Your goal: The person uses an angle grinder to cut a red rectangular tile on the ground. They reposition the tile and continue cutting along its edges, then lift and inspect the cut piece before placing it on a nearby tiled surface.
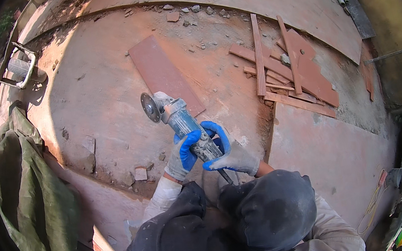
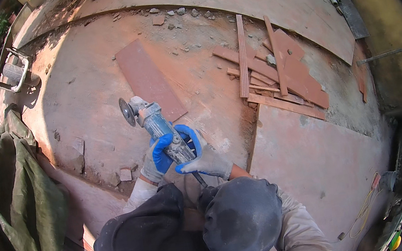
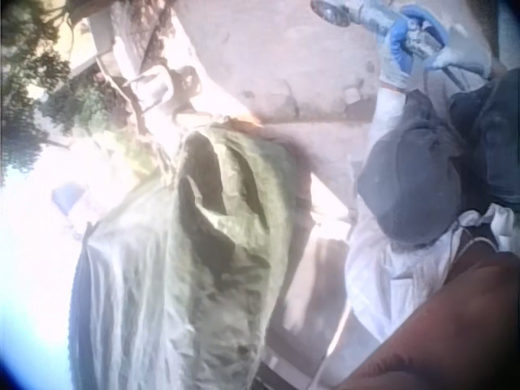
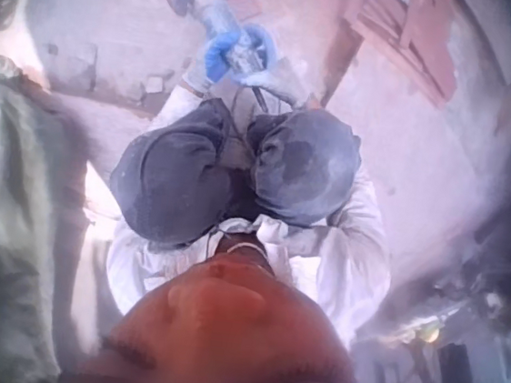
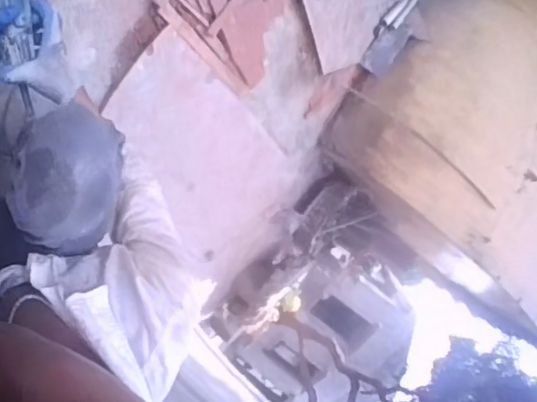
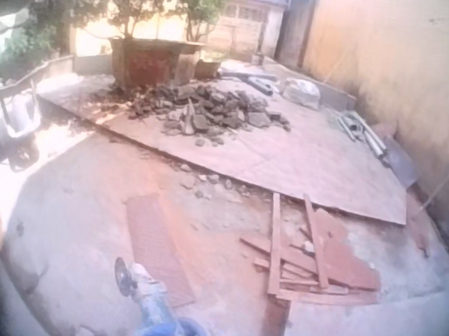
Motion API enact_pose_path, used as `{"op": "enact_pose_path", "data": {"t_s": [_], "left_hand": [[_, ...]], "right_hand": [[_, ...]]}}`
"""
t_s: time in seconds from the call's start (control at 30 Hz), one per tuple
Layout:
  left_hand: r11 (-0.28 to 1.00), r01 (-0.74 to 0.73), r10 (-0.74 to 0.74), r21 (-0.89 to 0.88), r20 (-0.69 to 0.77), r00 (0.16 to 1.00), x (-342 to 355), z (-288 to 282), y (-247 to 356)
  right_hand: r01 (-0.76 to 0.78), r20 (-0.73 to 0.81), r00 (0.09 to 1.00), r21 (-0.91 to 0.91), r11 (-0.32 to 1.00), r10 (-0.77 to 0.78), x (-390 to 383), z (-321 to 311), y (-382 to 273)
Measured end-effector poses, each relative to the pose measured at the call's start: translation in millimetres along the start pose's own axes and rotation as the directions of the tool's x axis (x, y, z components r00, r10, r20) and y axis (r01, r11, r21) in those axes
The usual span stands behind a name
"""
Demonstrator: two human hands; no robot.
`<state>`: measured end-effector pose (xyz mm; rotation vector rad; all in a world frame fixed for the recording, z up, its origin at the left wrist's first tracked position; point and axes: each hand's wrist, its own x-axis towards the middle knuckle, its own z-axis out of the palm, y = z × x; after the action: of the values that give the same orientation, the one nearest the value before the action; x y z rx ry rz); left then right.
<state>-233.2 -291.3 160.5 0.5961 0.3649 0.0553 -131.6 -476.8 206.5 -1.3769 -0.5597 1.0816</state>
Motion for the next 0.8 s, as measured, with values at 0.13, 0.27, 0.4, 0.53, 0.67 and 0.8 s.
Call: {"op": "enact_pose_path", "data": {"t_s": [0.13, 0.27, 0.4, 0.53, 0.67, 0.8], "left_hand": [[0.989, -0.126, 0.120, -0.082, -0.076, 0.990, -16.5, -14.2, 5.8], [0.966, -0.197, 0.192, -0.166, -0.049, 0.980, -13.3, -29.6, 9.5], [0.945, -0.211, 0.209, -0.251, -0.035, 0.977, -8.8, -36.9, 15.8], [0.961, -0.197, 0.181, -0.196, -0.098, 0.979, -9.5, -36.3, 36.9], [0.947, -0.211, 0.197, -0.241, -0.083, 0.977, -10.1, -38.0, 48.4], [0.942, -0.151, 0.148, -0.300, -0.031, 0.988, -11.1, -39.3, 44.2]], "right_hand": [[0.185, 0.125, 0.976, -0.064, 0.981, -0.176, 2.5, 18.4, 17.9], [0.189, 0.273, 0.949, -0.099, 0.977, -0.156, 7.8, 15.3, 23.7], [0.287, 0.269, 0.931, -0.116, 0.951, -0.248, 18.0, 22.9, 17.6], [0.294, 0.264, 0.934, -0.184, 0.938, -0.241, 27.4, 34.9, 1.6], [0.306, 0.269, 0.923, -0.084, 0.948, -0.274, 33.1, 45.2, -8.1], [0.325, 0.195, 0.939, -0.239, 0.915, -0.282, 28.1, 51.9, -3.6]]}}
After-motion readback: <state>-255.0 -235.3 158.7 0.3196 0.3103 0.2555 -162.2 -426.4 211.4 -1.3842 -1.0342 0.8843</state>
